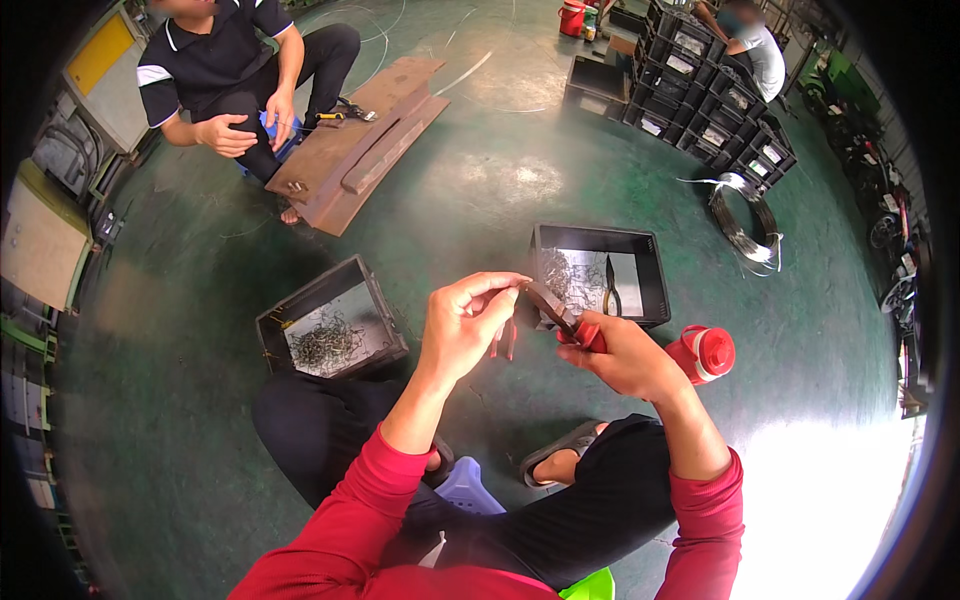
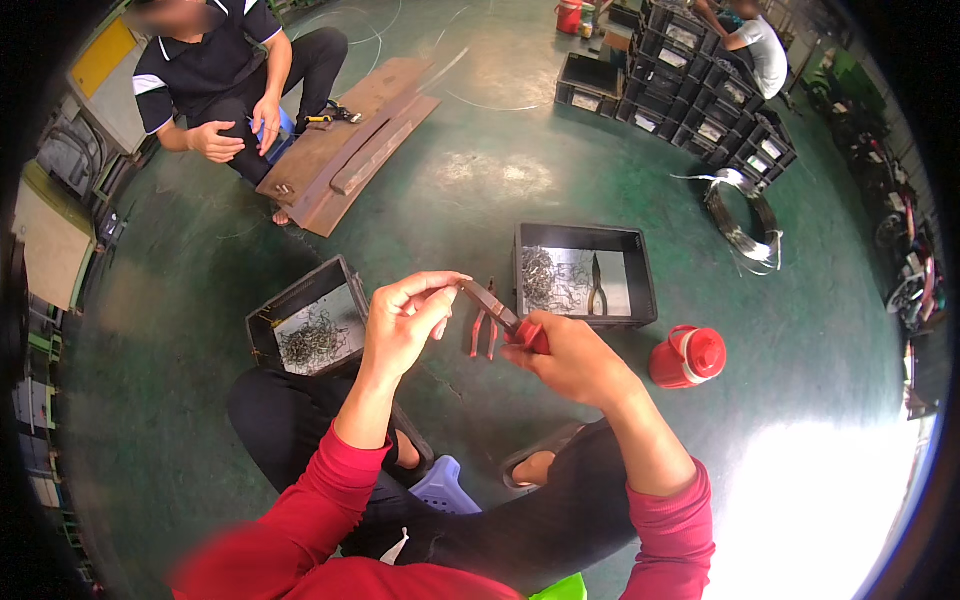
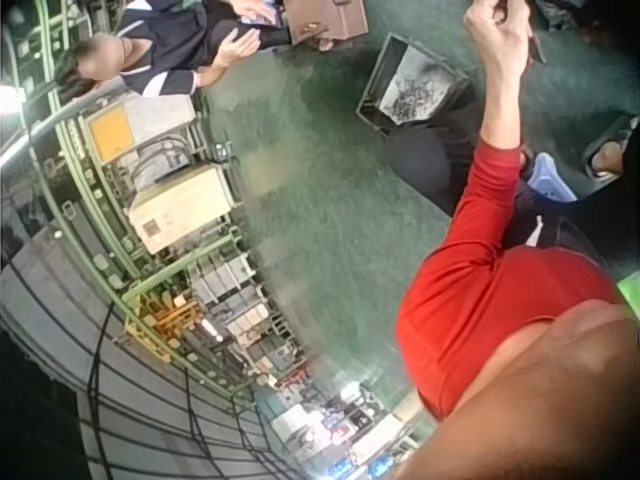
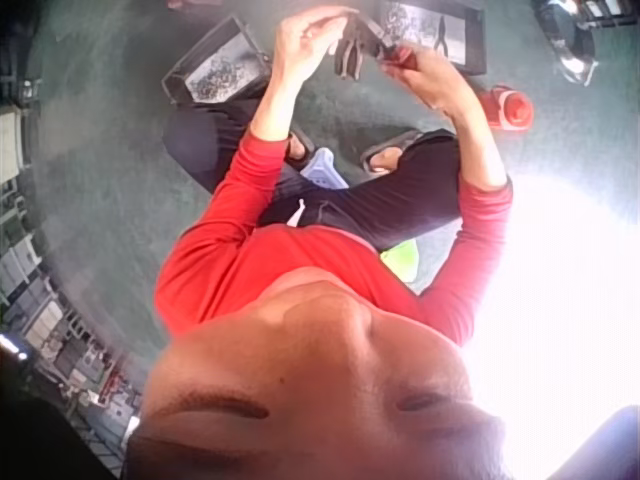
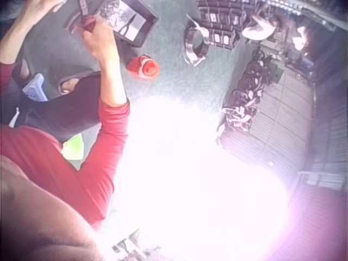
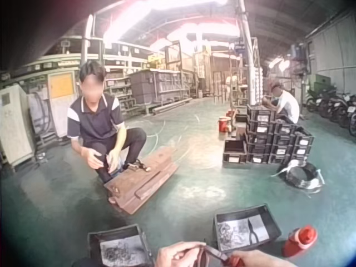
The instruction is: The person sits on a low stool and uses pliers to cut small pieces of wire from a larger coil. They repeatedly pick up wire, cut it, and place the pieces into a nearby tray.
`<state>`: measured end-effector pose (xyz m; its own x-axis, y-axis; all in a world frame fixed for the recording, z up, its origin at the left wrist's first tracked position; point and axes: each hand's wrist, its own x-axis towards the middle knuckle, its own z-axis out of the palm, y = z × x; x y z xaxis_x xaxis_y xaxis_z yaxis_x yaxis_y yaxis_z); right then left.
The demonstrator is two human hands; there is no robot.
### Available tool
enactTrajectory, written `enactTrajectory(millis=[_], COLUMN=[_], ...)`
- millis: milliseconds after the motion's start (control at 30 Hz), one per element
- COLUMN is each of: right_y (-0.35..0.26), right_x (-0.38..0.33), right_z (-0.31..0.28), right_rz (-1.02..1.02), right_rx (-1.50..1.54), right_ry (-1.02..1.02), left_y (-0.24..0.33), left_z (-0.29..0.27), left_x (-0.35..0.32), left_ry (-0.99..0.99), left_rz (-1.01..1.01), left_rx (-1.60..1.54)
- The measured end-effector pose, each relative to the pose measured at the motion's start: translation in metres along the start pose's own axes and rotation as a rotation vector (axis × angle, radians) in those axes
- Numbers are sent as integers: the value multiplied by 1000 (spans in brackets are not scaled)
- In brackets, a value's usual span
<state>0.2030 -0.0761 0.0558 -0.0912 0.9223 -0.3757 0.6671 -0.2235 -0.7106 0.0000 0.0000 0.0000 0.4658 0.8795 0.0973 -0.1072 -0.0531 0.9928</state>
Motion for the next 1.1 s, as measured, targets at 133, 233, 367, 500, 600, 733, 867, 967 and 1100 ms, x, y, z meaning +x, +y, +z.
enactTrajectory(millis=[133, 233, 367, 500, 600, 733, 867, 967, 1100], right_y=[-1, 4, 3, 6, 9, 10, 16, 11, 11], right_x=[-3, -3, -4, -1, 2, 4, 7, 9, 8], right_z=[2, 8, 14, 19, 24, 30, 33, 31, 21], right_rz=[-48, -75, -73, -116, -124, -87, -116, -125, -137], right_rx=[-61, -68, -54, -122, -125, -126, -139, -143, -74], right_ry=[103, 172, 229, 274, 305, 316, 339, 344, 287], left_y=[11, 15, 8, 1, 0, -5, -7, -7, 3], left_z=[5, 11, 23, 31, 33, 37, 44, 38, 23], left_x=[0, -3, -9, -13, -16, -19, -22, -20, -10], left_ry=[-66, -131, -85, 5, 33, 73, 116, 78, -127], left_rz=[-33, -20, 54, 70, 74, 86, 59, 59, -186], left_rx=[-71, -69, 69, 119, 156, 124, 79, 126, -343])
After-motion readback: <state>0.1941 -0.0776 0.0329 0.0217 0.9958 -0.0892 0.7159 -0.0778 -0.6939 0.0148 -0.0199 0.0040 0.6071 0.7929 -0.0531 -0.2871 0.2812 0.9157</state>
